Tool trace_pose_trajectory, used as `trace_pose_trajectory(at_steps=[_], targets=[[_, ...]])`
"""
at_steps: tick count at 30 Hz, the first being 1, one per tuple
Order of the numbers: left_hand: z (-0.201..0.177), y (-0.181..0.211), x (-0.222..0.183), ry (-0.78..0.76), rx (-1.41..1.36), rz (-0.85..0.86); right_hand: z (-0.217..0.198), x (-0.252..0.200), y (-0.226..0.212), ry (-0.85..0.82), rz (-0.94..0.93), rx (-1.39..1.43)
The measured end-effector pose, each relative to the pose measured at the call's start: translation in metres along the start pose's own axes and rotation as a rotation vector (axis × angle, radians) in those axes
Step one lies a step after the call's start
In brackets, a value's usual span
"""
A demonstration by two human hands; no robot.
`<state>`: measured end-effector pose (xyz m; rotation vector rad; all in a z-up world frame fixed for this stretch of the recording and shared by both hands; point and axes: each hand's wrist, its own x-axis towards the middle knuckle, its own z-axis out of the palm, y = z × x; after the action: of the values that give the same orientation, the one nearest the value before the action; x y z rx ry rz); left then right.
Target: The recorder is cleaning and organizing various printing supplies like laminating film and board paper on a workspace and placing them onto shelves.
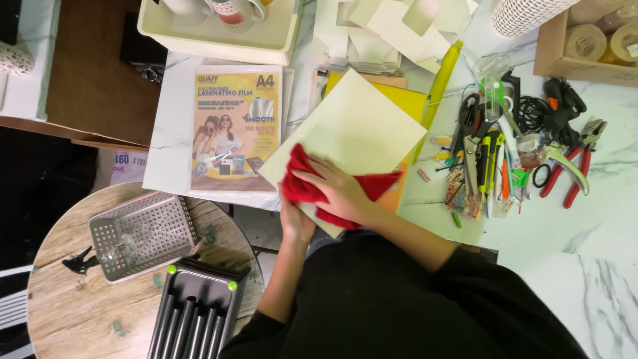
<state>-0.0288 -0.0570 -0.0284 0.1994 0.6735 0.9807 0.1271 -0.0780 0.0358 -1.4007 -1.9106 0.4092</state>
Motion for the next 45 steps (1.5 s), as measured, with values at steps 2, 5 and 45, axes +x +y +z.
trace_pose_trajectory(at_steps=[2,5,45], targets=[[0.0,0.002,0.002,-0.011,0.038,-0.017,-0.018,-0.012,0.013,-0.018,0.059,0.002],[-0.006,0.001,0.007,0.004,0.101,-0.037,-0.047,-0.017,0.041,-0.003,0.203,-0.031],[0.002,0.113,0.006,-0.788,2.124,0.456,-0.022,0.04,0.082,0.233,0.192,-0.319]])
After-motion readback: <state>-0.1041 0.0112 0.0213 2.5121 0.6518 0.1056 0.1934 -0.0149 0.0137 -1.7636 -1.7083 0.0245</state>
